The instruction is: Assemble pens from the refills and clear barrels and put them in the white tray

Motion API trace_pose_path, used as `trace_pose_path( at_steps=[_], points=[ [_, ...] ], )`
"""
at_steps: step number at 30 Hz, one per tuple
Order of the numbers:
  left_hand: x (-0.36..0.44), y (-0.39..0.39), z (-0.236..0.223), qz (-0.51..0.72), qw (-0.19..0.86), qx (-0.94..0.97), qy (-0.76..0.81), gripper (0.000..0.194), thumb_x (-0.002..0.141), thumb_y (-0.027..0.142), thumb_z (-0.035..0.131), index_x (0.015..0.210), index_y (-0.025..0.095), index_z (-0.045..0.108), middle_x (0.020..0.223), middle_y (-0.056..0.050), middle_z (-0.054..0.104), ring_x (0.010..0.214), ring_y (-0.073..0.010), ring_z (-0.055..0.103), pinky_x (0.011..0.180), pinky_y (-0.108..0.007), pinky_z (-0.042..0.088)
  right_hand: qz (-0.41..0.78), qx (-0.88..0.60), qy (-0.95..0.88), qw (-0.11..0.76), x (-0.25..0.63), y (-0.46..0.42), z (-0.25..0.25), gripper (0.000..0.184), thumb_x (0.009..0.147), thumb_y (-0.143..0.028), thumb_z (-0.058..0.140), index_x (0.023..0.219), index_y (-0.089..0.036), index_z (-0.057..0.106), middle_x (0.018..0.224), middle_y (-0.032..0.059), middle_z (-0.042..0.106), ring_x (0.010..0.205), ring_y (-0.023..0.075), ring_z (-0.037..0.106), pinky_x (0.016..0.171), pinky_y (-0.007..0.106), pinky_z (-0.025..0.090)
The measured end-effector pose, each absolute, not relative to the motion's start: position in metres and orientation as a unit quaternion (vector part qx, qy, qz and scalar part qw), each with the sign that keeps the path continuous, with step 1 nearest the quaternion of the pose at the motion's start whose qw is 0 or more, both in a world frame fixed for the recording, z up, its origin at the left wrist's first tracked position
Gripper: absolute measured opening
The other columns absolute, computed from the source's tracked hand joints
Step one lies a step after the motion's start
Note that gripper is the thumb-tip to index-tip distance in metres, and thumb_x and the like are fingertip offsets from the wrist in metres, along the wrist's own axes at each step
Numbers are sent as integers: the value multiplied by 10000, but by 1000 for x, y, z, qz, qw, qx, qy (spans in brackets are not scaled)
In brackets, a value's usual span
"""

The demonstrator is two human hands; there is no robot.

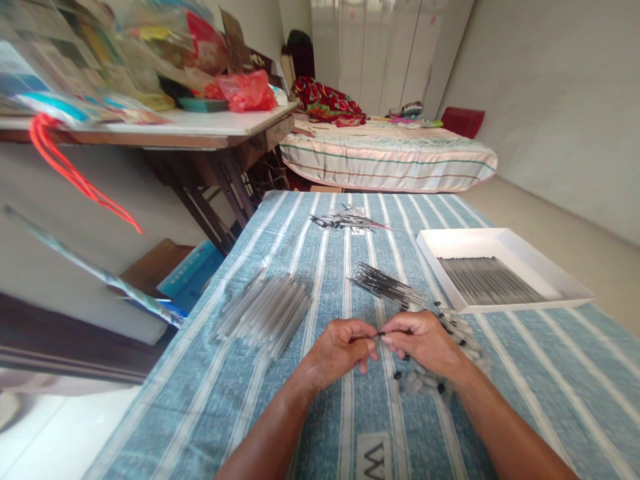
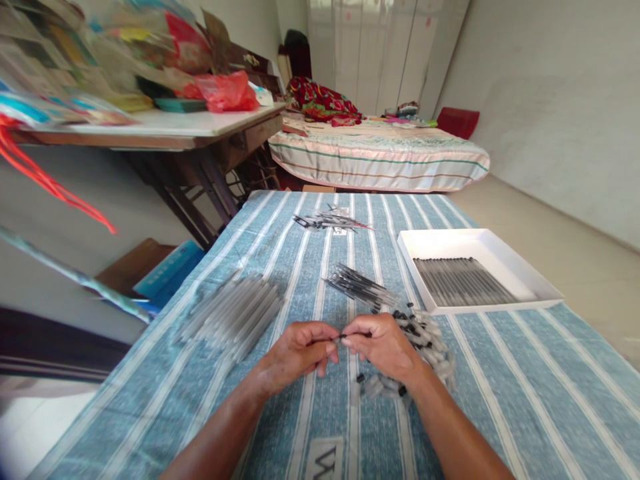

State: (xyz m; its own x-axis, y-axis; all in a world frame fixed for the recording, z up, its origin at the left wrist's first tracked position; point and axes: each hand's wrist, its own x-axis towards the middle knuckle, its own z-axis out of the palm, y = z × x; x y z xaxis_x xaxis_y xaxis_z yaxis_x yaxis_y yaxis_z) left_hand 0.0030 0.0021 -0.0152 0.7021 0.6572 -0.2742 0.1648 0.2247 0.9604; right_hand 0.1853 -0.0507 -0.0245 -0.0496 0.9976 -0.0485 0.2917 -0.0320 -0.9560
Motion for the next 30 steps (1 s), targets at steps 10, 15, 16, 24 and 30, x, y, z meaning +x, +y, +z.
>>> trace_pose_path(
  at_steps=[10,15,16,24,30],
  points=[
    [2,2,-11,146,675,636,343,122,732,158,536,753,142,656,634,11,626,446,-69,496,451,-195,337,476,-557,-565,378,182,-51,-20,202,722,-338,619,699,-137,615,517,-27,567,427,75,487,422,190,403],
    [1,4,-14,150,674,638,342,132,729,167,538,795,140,650,632,20,621,451,-70,495,466,-201,356,482,-558,-569,365,189,-49,-20,203,734,-346,592,735,-143,599,541,-24,574,435,83,497,437,199,403],
    [1,5,-15,151,671,639,345,131,728,165,538,799,139,645,627,23,618,450,-68,492,465,-200,354,476,-564,-569,362,191,-49,-20,199,735,-345,585,745,-146,595,550,-23,577,438,85,499,444,204,405],
    [0,10,-18,207,655,601,408,147,734,191,530,857,138,591,599,34,597,416,-63,465,421,-193,296,207,-682,-684,155,193,-38,-26,267,802,-349,514,634,-176,628,549,6,594,563,138,557,536,233,347],
    [2,11,-19,221,652,586,428,137,718,194,540,836,142,589,589,31,598,417,-69,464,418,-197,292,43,-737,-674,4,180,-17,-11,321,896,-323,379,867,-184,667,783,110,700,750,240,654,610,285,407]
  ],
)
